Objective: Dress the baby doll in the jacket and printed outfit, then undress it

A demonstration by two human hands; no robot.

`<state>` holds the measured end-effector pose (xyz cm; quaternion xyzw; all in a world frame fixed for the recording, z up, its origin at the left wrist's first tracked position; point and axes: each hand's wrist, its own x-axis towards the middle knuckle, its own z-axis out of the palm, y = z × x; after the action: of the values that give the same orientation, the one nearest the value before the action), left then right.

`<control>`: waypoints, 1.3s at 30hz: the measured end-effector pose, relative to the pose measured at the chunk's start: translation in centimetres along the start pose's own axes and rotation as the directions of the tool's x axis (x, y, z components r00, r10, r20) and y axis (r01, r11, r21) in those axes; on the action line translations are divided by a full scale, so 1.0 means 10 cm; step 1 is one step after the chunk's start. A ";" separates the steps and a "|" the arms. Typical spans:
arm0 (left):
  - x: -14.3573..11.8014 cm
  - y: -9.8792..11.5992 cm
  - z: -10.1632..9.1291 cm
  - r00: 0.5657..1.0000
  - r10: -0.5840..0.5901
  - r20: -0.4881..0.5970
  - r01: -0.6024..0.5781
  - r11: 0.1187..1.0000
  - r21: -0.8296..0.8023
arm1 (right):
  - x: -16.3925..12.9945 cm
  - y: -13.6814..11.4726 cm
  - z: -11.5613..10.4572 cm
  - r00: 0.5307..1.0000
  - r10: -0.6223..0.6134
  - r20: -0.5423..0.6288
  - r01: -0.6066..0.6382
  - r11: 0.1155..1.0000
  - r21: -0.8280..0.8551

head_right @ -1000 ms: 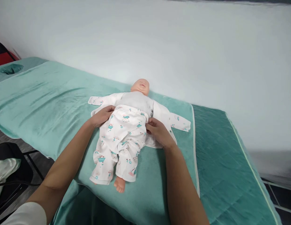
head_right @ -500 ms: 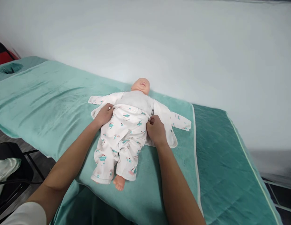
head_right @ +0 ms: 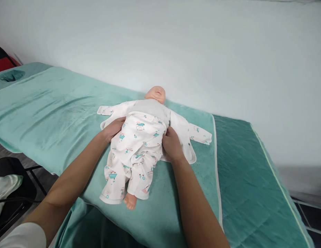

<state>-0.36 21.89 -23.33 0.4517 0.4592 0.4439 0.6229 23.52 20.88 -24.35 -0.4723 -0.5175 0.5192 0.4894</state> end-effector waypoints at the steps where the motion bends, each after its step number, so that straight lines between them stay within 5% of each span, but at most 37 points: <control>1: 0.00 0.00 0.00 1.000 0.005 -0.004 -0.005 1.000 -0.011 | -0.01 -0.03 0.02 1.000 0.024 0.003 -0.024 0.998 0.062; 10: -0.04 0.00 -0.05 0.998 0.047 0.052 -0.044 0.997 -0.056 | 0.08 -0.04 -0.28 0.987 0.085 0.139 -0.107 0.980 0.166; 14: -0.04 -0.04 -0.05 0.987 0.159 0.006 -0.159 0.982 0.101 | 0.09 0.01 -0.29 0.989 0.068 0.129 -0.090 0.981 0.172; 18: -0.07 -0.05 0.02 0.871 0.462 -0.168 -0.357 0.829 0.430 | 0.05 0.04 -0.23 0.999 -0.022 -0.038 0.023 0.999 0.031; 20: -0.08 -0.04 0.04 0.805 0.566 -0.178 -0.405 0.744 0.532 | 0.04 0.04 -0.21 0.976 -0.172 -0.134 0.157 0.981 -0.115; 22: -0.08 -0.03 0.06 0.786 0.602 -0.140 -0.432 0.697 0.572 | 0.03 0.03 -0.20 0.938 -0.310 -0.153 0.262 0.926 -0.272; 27: 0.05 -0.01 0.03 0.843 0.506 -0.184 -0.396 0.813 0.426 | 0.07 0.01 -0.19 0.922 -0.373 -0.102 0.315 0.877 -0.364; 34: 0.31 0.06 0.00 0.951 0.223 -0.214 -0.221 0.975 0.032 | 0.35 0.03 -0.20 0.995 -0.065 -0.073 0.068 0.997 0.044; 37: 0.36 0.07 0.01 0.950 0.205 -0.235 -0.201 0.979 0.043 | 0.41 0.02 -0.22 1.000 0.005 0.024 -0.007 0.994 0.110; 39: 0.34 0.08 0.02 0.906 0.330 -0.266 -0.285 0.939 0.195 | 0.39 0.01 -0.22 1.000 -0.031 0.002 0.030 0.993 0.111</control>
<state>0.37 25.28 -23.10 0.4933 0.5023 0.5627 0.4333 25.42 24.92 -24.44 -0.4353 -0.4960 0.5407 0.5217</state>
